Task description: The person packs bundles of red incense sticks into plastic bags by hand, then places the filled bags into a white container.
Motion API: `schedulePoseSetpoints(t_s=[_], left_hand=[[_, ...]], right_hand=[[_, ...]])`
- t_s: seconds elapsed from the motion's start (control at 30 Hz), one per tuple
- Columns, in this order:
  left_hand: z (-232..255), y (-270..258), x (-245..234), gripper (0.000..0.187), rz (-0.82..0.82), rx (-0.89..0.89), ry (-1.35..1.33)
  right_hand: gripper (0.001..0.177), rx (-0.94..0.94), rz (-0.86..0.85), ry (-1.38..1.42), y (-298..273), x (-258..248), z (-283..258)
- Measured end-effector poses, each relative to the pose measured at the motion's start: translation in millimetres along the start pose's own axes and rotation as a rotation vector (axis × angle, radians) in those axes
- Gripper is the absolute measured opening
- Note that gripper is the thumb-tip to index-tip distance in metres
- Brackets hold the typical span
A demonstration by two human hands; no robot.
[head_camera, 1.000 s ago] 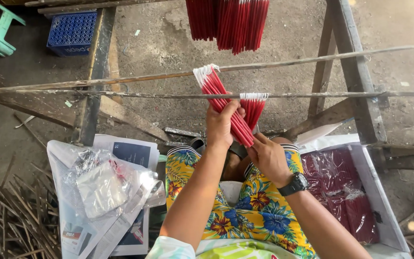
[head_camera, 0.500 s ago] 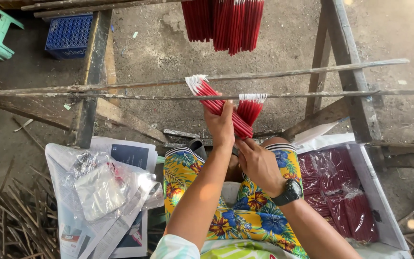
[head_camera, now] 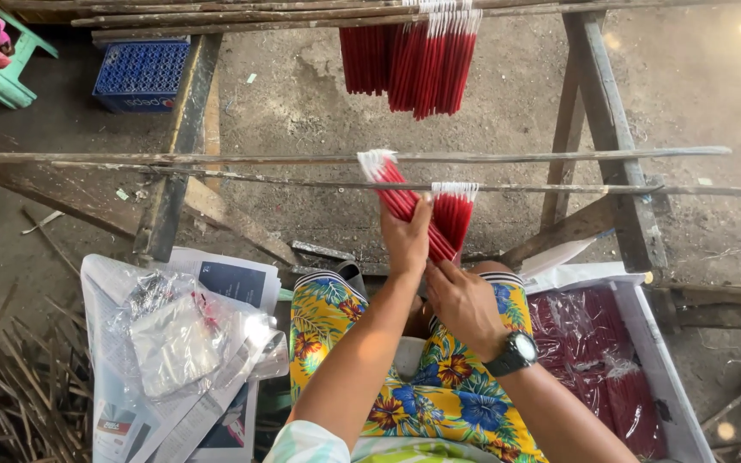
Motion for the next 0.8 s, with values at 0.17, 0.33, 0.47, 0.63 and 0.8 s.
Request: schedulePoseSetpoints(t_s=[0.17, 0.33, 0.47, 0.63, 0.8], left_hand=[[-44.2, 12.9, -19.4, 0.021, -0.191, -0.033, -0.002], [-41.5, 11.3, -41.3, 0.027, -0.478, -0.015, 0.064], [1.2, 4.3, -49.5, 0.038, -0.673, 0.141, 0.239], [77.6, 12.4, -68.7, 0.035, -0.484, 0.417, 0.600], [168.6, 34.1, -36.3, 0.057, -0.598, 0.946, 1.078]], right_hand=[[0.015, 0.071, 0.000, 0.069, 8.8, -14.5, 6.5], [0.013, 0.165, 0.052, 0.071, 16.8, -23.6, 17.1], [0.012, 0.164, 0.033, 0.136, 27.2, -35.3, 17.0], [0.014, 0.073, -0.051, 0.121, 34.1, -25.4, 21.3], [0.009, 0.112, -0.026, 0.120, 69.3, -51.5, 19.8]])
Point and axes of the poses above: each hand's wrist, its own y-axis towards the middle knuckle, its own x-axis out of the palm, z = x × y, the point moved 4 cm from there along y, towards the middle knuckle, and after that the axes turned 14 degrees about -y, right-handed, at the moved point
